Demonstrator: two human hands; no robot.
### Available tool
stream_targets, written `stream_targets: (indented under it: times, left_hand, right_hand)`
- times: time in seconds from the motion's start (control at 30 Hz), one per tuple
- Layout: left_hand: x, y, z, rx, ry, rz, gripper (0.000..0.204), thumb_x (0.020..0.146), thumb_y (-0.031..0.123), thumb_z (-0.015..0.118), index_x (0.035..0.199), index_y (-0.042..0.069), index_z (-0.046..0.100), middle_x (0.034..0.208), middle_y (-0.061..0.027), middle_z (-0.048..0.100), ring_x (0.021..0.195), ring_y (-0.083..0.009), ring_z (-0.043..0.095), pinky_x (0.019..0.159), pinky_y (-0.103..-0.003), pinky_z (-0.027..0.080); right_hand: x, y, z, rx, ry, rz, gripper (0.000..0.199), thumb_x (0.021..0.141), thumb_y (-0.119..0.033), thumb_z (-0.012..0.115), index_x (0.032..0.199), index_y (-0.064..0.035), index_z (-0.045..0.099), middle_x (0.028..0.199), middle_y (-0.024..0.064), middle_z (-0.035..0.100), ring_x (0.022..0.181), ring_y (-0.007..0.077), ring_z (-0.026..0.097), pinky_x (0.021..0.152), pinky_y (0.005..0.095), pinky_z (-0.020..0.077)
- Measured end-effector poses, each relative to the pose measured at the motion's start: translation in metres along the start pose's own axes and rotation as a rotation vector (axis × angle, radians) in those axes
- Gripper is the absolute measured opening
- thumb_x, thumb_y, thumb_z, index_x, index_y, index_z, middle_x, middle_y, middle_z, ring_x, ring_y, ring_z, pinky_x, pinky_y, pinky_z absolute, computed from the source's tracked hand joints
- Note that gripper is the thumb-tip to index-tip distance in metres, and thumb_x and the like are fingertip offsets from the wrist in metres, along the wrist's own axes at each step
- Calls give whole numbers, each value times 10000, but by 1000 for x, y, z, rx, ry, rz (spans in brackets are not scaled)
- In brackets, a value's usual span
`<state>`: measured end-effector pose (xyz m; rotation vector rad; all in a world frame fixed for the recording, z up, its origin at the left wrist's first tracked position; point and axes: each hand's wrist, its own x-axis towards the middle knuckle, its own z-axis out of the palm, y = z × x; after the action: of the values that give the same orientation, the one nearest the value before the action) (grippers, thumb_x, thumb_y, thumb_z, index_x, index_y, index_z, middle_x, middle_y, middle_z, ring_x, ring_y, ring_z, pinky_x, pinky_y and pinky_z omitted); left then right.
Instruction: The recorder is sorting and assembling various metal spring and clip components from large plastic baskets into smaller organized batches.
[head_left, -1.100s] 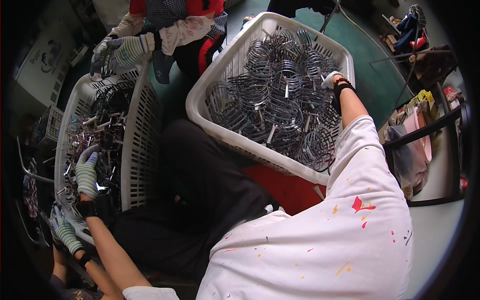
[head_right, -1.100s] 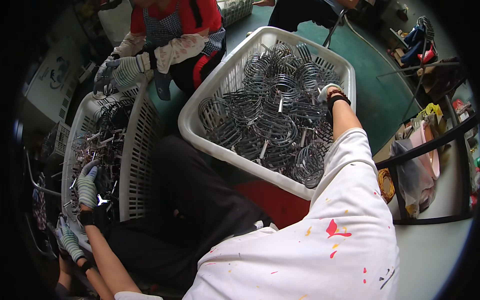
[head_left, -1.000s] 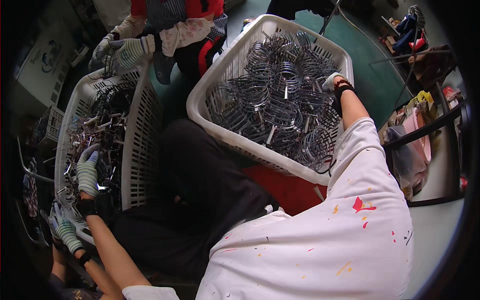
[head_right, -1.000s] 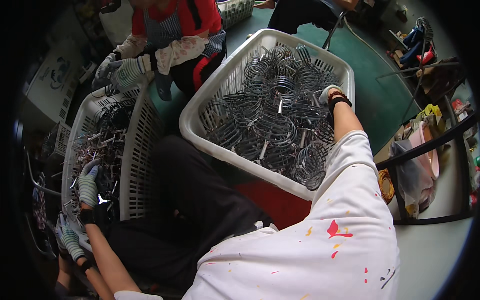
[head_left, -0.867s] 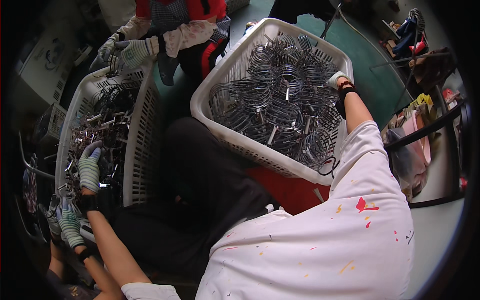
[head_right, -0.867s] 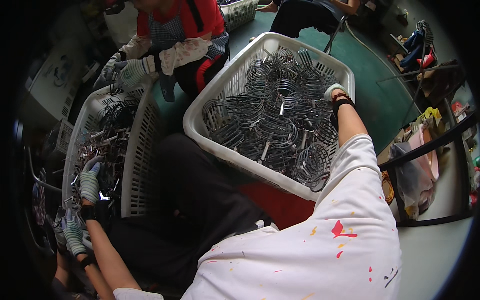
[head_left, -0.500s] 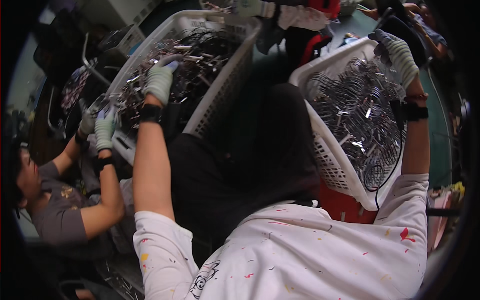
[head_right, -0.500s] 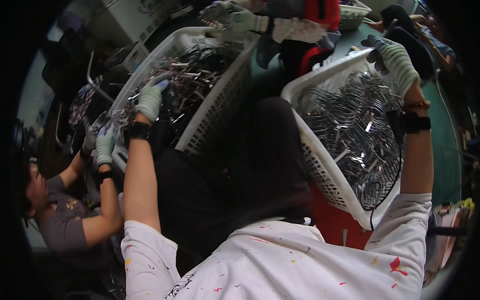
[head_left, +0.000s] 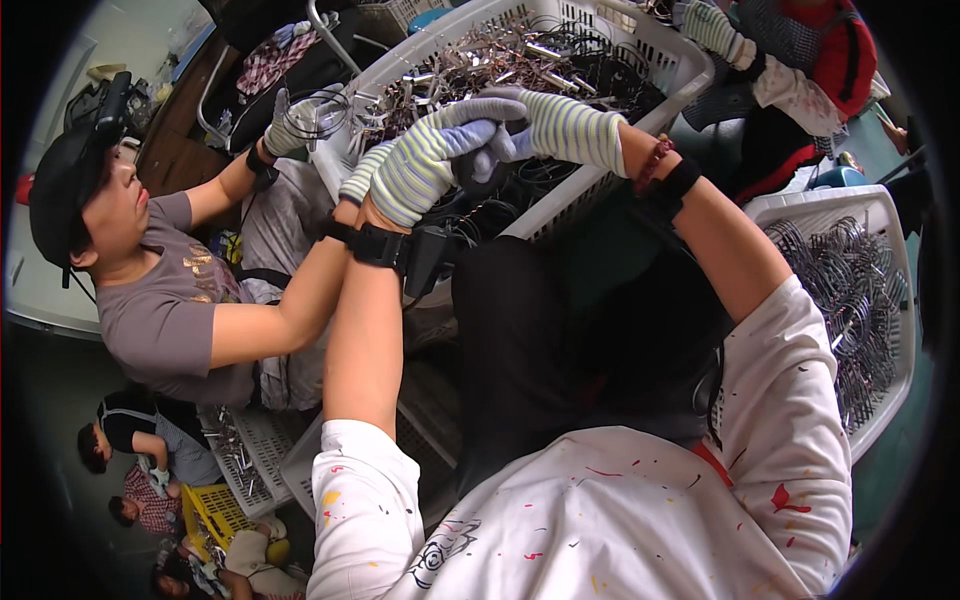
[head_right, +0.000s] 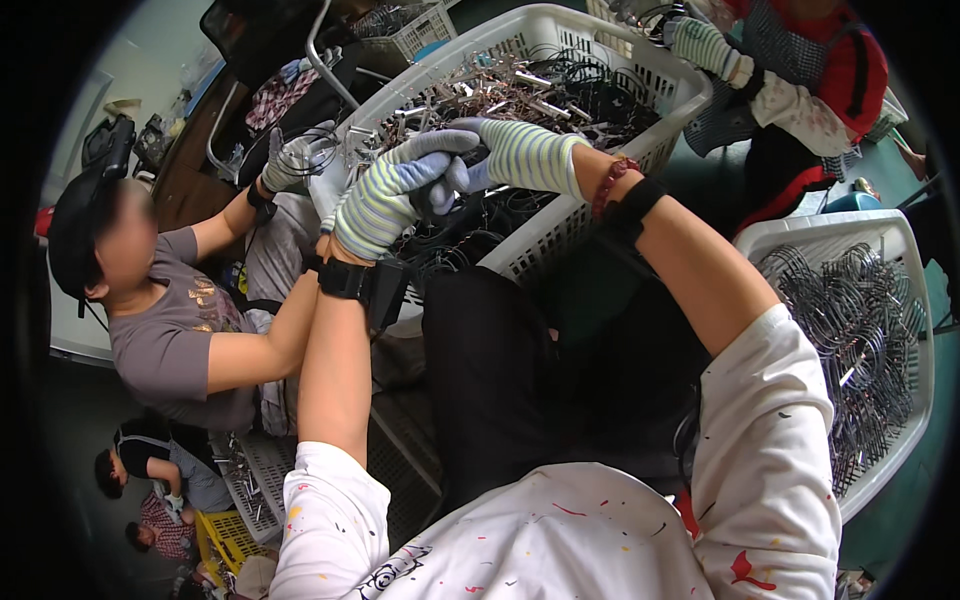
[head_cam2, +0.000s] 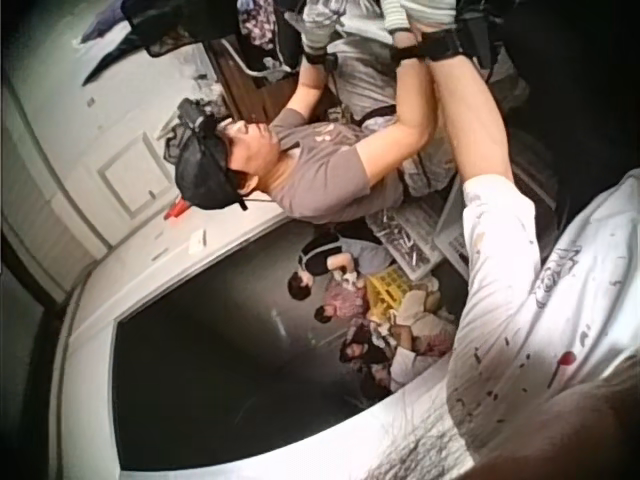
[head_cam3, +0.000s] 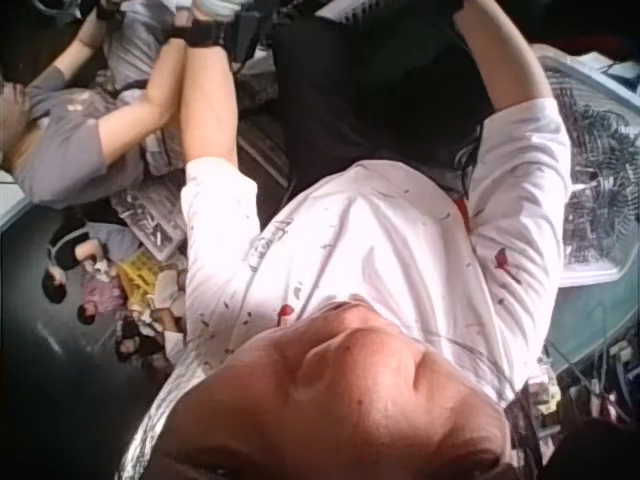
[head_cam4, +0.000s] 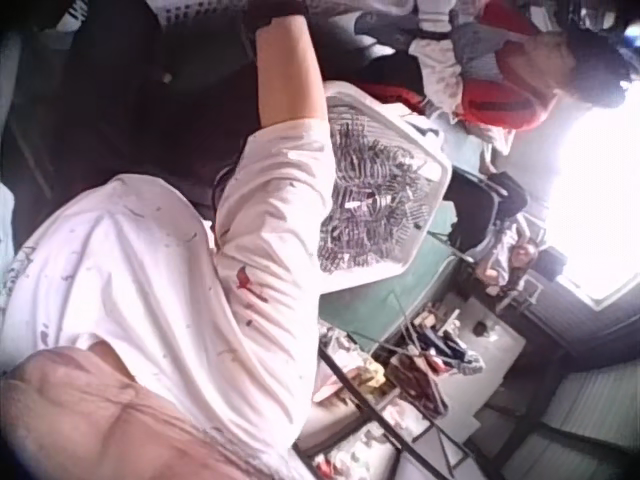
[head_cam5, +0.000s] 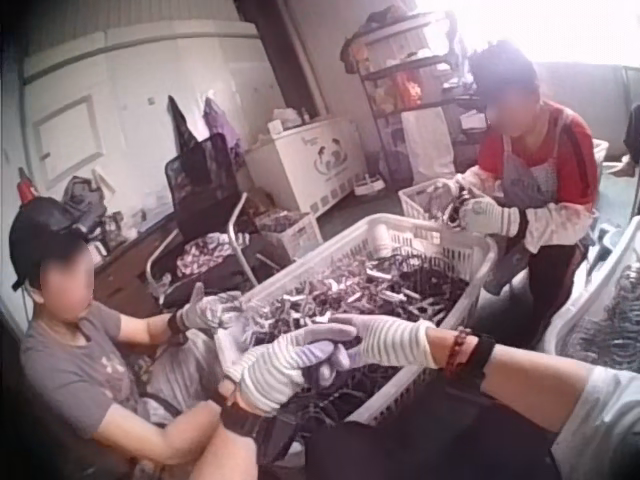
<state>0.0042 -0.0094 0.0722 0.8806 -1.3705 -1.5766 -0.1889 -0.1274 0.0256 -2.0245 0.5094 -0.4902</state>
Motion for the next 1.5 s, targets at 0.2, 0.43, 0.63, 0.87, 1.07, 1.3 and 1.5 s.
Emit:
stream_targets:
  times: [0.2,0.43,0.63,0.87,1.07,1.3,1.5]
  left_hand:
    - [17,-22,-49,60,551,16,410,1062,283,564,1424,91,554,1109,-76,717,919,-116,691,765,-237,579]
    - [79,-88,-106,811,582,-243,356,1007,313,648,1285,95,686,1092,-86,732,968,-139,644,832,-304,519]
    - [162,-94,-84,1527,108,-585,360,966,314,618,1210,69,719,1169,-155,735,1075,-313,691,959,-408,518]
    - [173,-136,-97,1741,119,-845,393,962,258,565,1295,72,658,1351,-191,638,1241,-368,616,1054,-457,496]
    - [150,-143,-102,1702,104,-797,384,934,166,577,1293,53,656,1373,-189,625,1254,-395,606,1039,-479,509]
    - [112,-107,-86,674,620,-387,308,1010,80,567,1301,86,669,830,-51,722,569,-80,583,501,-239,477]
    - [104,-55,-68,598,826,200,329,992,34,605,1315,66,659,853,-62,724,642,-77,609,576,-220,484]
  right_hand:
    - [16,14,-27,118,211,327,303,967,-346,678,1127,-93,720,821,23,740,521,75,566,452,231,431]
    - [11,80,-77,-577,449,404,380,946,-390,629,1080,-50,733,883,161,745,828,339,727,780,445,576]
    - [-10,69,-89,-580,416,527,386,929,-407,645,1086,-68,739,967,187,740,921,382,706,848,466,562]
    - [-19,68,-92,-652,435,466,378,939,-411,651,1099,-80,738,958,185,738,915,385,705,835,470,563]
    - [-23,55,-90,-580,446,511,400,946,-422,638,1101,-66,736,955,180,741,903,381,707,828,474,567]
    - [-23,70,-95,-601,478,491,405,946,-411,623,1124,-65,734,992,188,743,948,380,707,856,463,566]
    - [-18,61,-106,-618,577,485,424,951,-387,573,1199,-69,705,1055,198,736,1003,378,701,913,459,549]
